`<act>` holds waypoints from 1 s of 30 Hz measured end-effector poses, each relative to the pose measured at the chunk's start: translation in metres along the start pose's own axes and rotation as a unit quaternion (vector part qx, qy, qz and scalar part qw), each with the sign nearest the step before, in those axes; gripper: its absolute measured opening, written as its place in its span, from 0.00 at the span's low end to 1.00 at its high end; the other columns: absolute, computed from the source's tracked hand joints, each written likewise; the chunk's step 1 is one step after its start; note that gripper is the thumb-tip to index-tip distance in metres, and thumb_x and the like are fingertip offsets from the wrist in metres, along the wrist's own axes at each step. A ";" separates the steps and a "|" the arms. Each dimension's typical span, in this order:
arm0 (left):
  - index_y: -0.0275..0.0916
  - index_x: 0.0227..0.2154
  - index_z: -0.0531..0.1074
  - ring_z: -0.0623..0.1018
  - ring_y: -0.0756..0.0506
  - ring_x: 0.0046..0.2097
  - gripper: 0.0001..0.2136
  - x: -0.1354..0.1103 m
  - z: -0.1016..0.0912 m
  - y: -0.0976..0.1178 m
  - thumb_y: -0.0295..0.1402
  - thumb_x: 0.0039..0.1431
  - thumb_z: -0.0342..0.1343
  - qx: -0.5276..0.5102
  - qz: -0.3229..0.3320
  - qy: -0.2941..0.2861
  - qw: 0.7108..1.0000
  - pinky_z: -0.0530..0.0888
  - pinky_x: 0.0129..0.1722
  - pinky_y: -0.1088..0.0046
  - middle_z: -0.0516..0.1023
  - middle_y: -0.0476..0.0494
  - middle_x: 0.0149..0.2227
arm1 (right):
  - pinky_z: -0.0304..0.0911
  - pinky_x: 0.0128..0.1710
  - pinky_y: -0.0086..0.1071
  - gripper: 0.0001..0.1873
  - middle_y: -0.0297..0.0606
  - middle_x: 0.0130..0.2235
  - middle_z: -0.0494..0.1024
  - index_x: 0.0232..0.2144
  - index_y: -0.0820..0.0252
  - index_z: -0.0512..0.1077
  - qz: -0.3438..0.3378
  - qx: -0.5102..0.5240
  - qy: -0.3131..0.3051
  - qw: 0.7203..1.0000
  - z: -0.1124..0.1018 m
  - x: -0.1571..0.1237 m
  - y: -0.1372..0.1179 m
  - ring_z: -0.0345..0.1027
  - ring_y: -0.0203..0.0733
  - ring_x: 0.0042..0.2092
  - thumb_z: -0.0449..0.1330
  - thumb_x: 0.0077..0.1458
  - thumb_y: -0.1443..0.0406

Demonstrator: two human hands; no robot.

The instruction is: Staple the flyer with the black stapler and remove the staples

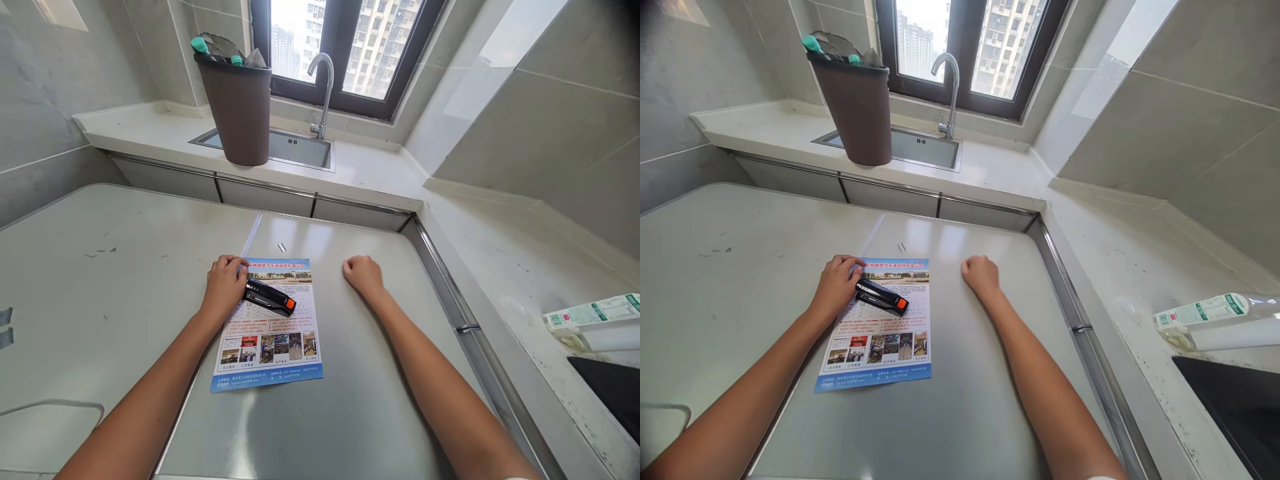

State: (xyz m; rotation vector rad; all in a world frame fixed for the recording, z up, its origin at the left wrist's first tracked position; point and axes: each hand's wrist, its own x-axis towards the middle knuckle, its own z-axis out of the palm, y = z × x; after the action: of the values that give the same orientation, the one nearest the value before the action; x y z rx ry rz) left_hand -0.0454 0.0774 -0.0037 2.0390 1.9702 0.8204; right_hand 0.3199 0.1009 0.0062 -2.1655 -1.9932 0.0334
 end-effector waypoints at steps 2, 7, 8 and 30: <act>0.42 0.44 0.79 0.75 0.31 0.55 0.13 0.000 0.000 0.001 0.35 0.70 0.49 0.004 0.001 -0.004 1.000 0.71 0.59 0.44 0.75 0.34 0.52 | 0.58 0.34 0.34 0.22 0.51 0.33 0.83 0.29 0.63 0.82 0.050 -0.030 0.006 0.998 -0.006 -0.006 0.042 0.76 0.48 0.35 0.52 0.67 0.62; 0.43 0.45 0.78 0.74 0.30 0.56 0.11 -0.001 -0.002 0.001 0.35 0.69 0.51 0.008 0.003 -0.009 1.000 0.72 0.59 0.43 0.75 0.34 0.53 | 0.56 0.34 0.35 0.24 0.53 0.35 0.83 0.33 0.61 0.84 0.104 -0.054 0.022 0.993 -0.006 -0.016 0.084 0.76 0.51 0.37 0.49 0.68 0.61; 0.43 0.45 0.78 0.74 0.30 0.56 0.11 -0.001 -0.002 0.001 0.35 0.69 0.51 0.008 0.005 -0.010 1.000 0.71 0.58 0.43 0.75 0.34 0.53 | 0.56 0.34 0.35 0.24 0.52 0.35 0.83 0.33 0.61 0.84 0.105 -0.054 0.023 0.993 -0.004 -0.015 0.085 0.76 0.51 0.37 0.49 0.68 0.61; 0.43 0.44 0.78 0.75 0.31 0.55 0.09 -0.001 -0.001 0.000 0.34 0.65 0.55 0.008 0.018 0.009 1.000 0.72 0.59 0.43 0.75 0.34 0.52 | 0.53 0.75 0.43 0.24 0.38 0.71 0.67 0.65 0.57 0.70 -0.424 0.164 -0.070 0.888 0.028 -0.040 -0.102 0.57 0.46 0.73 0.49 0.72 0.71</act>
State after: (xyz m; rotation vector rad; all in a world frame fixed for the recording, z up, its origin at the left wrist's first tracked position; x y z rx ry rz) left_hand -0.0459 0.0757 -0.0029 2.0899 1.9613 0.8344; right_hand 0.2118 0.0722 -0.0093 -0.9885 -2.6022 0.3701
